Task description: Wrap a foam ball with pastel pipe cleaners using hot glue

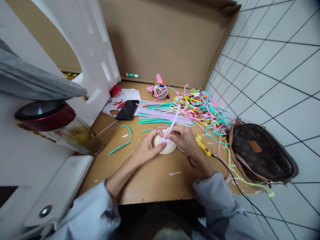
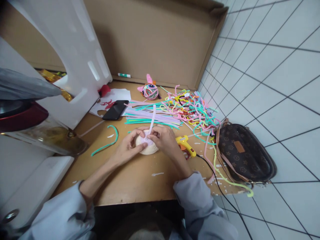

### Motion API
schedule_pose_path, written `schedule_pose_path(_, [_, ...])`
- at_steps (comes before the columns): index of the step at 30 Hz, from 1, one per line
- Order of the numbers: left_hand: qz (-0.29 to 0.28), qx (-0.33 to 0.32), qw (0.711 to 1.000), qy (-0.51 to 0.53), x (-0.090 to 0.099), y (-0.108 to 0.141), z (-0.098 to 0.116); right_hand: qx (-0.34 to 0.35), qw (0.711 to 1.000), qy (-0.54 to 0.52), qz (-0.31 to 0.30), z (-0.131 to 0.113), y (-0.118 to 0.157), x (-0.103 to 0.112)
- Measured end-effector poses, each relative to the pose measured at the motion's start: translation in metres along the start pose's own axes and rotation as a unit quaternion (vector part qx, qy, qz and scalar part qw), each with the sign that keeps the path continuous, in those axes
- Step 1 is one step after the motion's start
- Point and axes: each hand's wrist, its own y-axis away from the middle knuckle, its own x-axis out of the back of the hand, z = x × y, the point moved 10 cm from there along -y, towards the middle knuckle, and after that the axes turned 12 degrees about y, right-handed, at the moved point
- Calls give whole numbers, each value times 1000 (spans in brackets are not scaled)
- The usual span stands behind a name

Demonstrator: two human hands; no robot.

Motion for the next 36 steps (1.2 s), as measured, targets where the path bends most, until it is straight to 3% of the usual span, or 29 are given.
schedule_pose_path(12, [23, 5, 1000, 1, 0, -1, -2, 0, 1000, 15, 5, 1, 2, -1])
schedule_pose_path(21, [4, 13, 1000, 26, 3, 1, -6, 5, 1000, 16, 3, 4, 4, -3])
schedule_pose_path(36, [40, 24, 997, 55, 5, -1, -7, 27, 999, 5, 25, 1, 4, -2])
